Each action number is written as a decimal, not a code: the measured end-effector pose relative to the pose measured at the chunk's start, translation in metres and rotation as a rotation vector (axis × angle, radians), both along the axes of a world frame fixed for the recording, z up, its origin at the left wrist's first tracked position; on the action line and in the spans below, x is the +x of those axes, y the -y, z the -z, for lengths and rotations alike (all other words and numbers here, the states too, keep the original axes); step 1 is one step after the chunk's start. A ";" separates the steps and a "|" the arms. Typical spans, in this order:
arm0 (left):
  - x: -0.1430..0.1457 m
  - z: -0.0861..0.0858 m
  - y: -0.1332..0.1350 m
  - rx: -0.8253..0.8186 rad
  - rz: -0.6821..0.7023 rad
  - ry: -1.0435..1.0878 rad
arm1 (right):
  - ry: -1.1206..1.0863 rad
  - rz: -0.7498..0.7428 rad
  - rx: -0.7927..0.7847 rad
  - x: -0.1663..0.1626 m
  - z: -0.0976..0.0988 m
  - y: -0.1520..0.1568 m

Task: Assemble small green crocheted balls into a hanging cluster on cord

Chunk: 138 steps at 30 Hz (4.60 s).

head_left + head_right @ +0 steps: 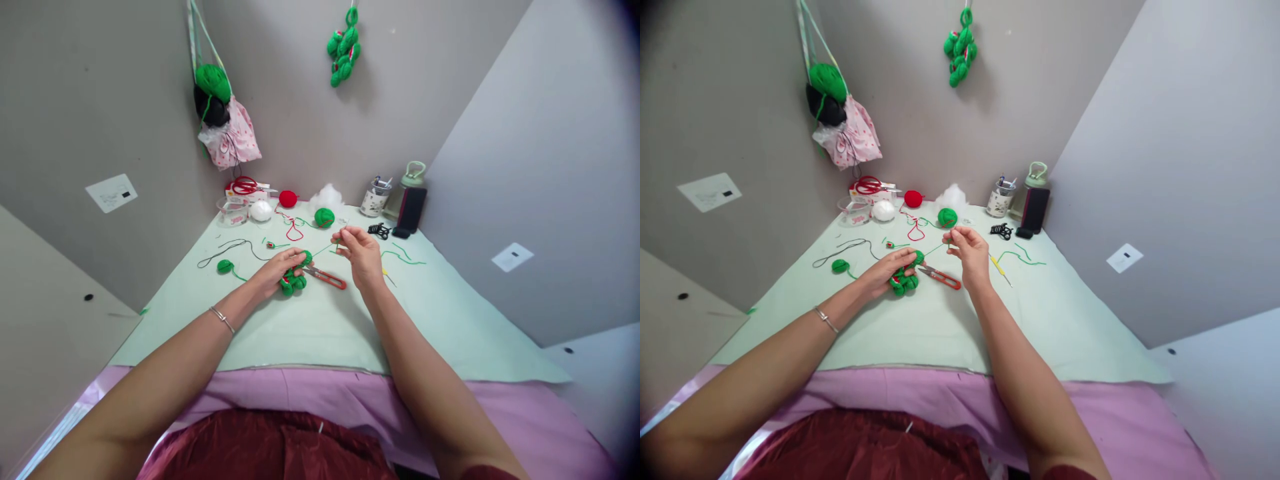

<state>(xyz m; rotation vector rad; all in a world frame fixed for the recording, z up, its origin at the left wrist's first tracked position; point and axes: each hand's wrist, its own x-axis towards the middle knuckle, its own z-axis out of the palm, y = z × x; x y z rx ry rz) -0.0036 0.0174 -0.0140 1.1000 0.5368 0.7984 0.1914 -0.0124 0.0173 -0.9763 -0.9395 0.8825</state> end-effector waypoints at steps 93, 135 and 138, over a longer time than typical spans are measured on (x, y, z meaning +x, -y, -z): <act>0.003 -0.002 0.003 0.210 -0.207 0.023 | 0.379 -0.300 -0.056 -0.013 0.013 0.002; 0.002 0.004 0.001 0.194 -0.018 -0.129 | 0.450 -0.250 -0.051 -0.004 0.014 -0.003; 0.001 0.004 0.002 0.223 0.019 -0.157 | 0.479 -0.299 -0.061 -0.003 0.010 0.000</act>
